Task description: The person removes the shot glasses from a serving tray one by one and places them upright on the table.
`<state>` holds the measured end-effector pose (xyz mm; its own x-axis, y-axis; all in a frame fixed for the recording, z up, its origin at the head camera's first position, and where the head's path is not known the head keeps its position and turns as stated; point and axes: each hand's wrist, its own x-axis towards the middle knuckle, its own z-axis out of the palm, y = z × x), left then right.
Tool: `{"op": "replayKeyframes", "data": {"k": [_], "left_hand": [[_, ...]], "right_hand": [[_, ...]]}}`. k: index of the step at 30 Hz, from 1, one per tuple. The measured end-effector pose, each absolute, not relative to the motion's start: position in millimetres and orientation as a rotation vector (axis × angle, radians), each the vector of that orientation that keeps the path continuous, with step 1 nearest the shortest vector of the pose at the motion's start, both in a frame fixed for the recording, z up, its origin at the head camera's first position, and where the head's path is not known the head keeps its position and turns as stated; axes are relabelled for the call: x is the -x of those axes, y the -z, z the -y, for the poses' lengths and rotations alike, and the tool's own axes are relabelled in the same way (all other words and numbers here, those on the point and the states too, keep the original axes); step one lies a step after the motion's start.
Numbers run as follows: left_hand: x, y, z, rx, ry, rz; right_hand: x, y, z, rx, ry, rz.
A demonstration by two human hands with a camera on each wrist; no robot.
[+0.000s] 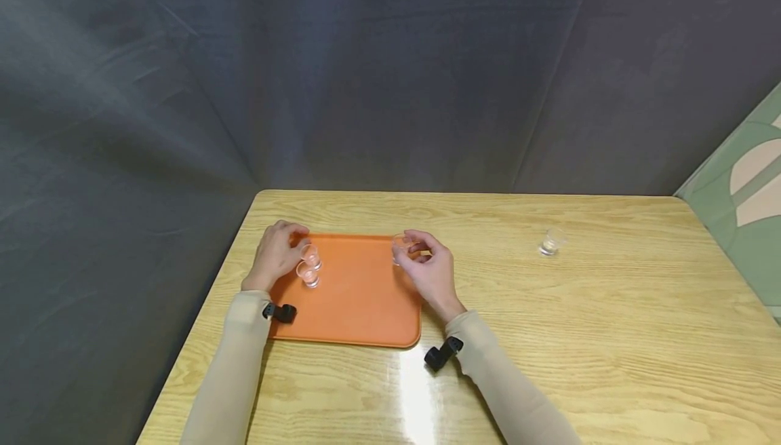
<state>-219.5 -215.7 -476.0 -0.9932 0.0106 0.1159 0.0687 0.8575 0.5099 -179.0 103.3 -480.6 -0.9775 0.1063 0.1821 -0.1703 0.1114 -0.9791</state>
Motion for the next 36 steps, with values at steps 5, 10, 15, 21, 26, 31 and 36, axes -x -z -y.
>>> {"op": "replayKeyframes", "data": {"k": [5,10,15,21,26,31,36], "left_hand": [[219,475,216,0.072,0.805,2.916],[218,476,218,0.086,0.793,2.899],[218,477,218,0.080,0.800,2.901],[219,478,214,0.077,0.816,2.908],[218,479,214,0.079,0.821,2.909],[218,479,214,0.073,0.817,2.908],[219,479,214,0.074,0.817,2.902]], "right_hand": [[180,484,-117,-0.076,-1.939,2.174],[180,487,-128,-0.078,-1.908,2.201],[182,488,-141,-0.041,-1.875,2.197],[181,491,-156,0.004,-1.886,2.181],[180,492,-165,0.029,-1.885,2.187],[178,489,-175,0.050,-1.870,2.184],[178,488,-185,0.091,-1.840,2.193]]}}
